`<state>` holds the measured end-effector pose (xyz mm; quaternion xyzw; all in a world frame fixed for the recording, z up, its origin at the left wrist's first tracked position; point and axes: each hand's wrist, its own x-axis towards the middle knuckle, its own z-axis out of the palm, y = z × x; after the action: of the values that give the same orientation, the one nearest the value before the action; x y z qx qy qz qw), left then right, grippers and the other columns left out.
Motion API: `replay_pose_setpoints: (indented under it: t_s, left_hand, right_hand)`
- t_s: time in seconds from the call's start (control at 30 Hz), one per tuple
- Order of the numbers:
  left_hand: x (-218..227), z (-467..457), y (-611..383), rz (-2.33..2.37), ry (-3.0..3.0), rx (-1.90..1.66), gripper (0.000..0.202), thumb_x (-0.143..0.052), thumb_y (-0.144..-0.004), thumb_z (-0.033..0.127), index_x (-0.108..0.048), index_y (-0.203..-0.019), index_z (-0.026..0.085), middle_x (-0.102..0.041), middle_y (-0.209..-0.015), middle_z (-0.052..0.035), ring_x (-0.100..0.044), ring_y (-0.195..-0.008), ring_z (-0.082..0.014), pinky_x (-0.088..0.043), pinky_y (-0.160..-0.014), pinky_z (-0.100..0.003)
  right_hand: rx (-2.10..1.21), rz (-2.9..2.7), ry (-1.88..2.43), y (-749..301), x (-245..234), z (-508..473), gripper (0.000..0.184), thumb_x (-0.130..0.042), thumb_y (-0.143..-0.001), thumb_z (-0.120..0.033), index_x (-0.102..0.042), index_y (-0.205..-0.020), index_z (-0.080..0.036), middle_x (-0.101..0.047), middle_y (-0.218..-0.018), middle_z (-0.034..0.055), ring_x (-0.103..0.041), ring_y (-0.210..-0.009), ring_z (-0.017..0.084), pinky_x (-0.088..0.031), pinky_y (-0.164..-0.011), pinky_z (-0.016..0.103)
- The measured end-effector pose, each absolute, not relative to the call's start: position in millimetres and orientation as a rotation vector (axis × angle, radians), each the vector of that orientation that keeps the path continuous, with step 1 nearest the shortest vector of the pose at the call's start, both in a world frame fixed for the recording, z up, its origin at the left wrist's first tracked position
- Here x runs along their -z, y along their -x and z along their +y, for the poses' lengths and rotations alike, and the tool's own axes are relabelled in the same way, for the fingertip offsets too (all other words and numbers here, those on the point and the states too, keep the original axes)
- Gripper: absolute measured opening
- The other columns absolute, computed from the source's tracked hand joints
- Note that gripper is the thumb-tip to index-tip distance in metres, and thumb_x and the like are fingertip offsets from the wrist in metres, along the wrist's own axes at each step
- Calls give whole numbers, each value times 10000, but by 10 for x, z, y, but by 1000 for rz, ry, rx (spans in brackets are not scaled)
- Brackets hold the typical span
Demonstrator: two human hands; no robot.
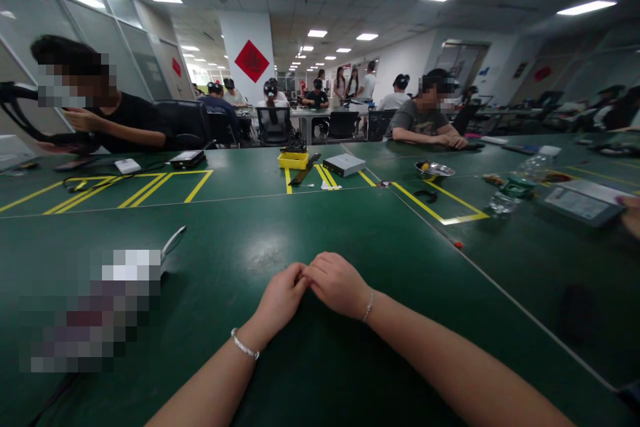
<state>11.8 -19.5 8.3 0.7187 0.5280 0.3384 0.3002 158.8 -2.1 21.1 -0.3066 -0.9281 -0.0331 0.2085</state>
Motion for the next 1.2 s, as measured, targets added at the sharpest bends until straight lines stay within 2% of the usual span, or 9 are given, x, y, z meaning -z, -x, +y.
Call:
replay_pose_setpoints:
  t_s: [0.07, 0.17, 0.37, 0.47, 0.57, 0.8, 0.93, 1.07, 1.2]
  left_hand:
    - [-68, -189, -119, 1380, -1878, -916, 179, -414, -757, 321, -534, -731, 191, -571, -656, 19, -517, -616, -125, -373, -567, -233]
    - [-50, -161, -107, 1320, -1689, -960, 203, -413, -761, 342, -518, -825, 182, -597, -720, 3, -512, -609, -116, -388, -568, -231]
    - [-85, -117, -73, 1235, -1370, -1066, 217, -391, -778, 358, -466, -840, 164, -620, -825, -32, -497, -579, -85, -377, -529, -204]
    - [-110, -113, -64, 1251, -1293, -1100, 241, -371, -782, 396, -452, -800, 170, -615, -737, -11, -483, -543, -79, -335, -469, -185]
    - [-106, -108, -49, 1221, -1235, -1143, 259, -394, -767, 423, -450, -780, 171, -581, -650, 15, -459, -514, -70, -309, -445, -171]
    - [-40, -87, -4, 1115, -1122, -1252, 272, -436, -747, 430, -482, -764, 162, -479, -545, 45, -395, -453, -45, -271, -414, -152]
    - [-36, -71, 2, 1058, -1041, -1275, 277, -436, -750, 424, -498, -798, 158, -459, -538, 45, -383, -442, -41, -270, -409, -149]
    - [-56, -70, 4, 1053, -1050, -1260, 257, -458, -745, 397, -512, -825, 159, -527, -639, 7, -459, -537, -60, -321, -456, -151]
    - [-56, -72, 7, 1078, -1062, -1264, 255, -515, -714, 354, -512, -882, 163, -569, -780, -30, -512, -658, -87, -361, -512, -164]
  right_hand:
    - [27, -2605, 831, -1630, -239, -5, 253, -393, -793, -296, -520, -974, -173, -558, -870, 61, -456, -853, 170, -339, -773, 310]
    - [-11, -2526, 991, -1906, -336, 183, 386, -419, -766, -391, -456, -1087, -180, -536, -976, 66, -453, -891, 178, -348, -792, 308]
    - [331, -1706, 2161, -3151, -258, 631, 400, -399, -753, -339, -468, -1111, -174, -406, -1151, 168, -327, -1070, 334, -296, -802, 495]
    - [117, -1341, 2547, -3728, -98, 689, 429, -384, -743, -390, -468, -1132, -228, -354, -1211, 175, -278, -1101, 399, -287, -752, 570]
    - [-103, -1246, 2685, -3982, -7, 697, 405, -354, -753, -335, -516, -1092, -182, -412, -1151, 209, -374, -1039, 380, -356, -709, 510]
    - [81, -1363, 2696, -3914, -84, 689, 338, -355, -731, -162, -588, -946, -46, -513, -1002, 218, -483, -924, 305, -411, -680, 375]
    - [101, -1539, 2493, -3729, -156, 713, 287, -399, -720, -157, -608, -912, -113, -554, -958, 162, -523, -868, 241, -401, -694, 322]
    - [-177, -1693, 2173, -3221, -197, 750, 199, -449, -711, -198, -624, -807, -194, -615, -826, 54, -550, -758, 161, -394, -675, 266]
    - [-736, -1755, 1647, -2514, -202, 671, 141, -465, -709, -194, -589, -774, -185, -593, -667, 9, -533, -576, 100, -405, -585, 237]
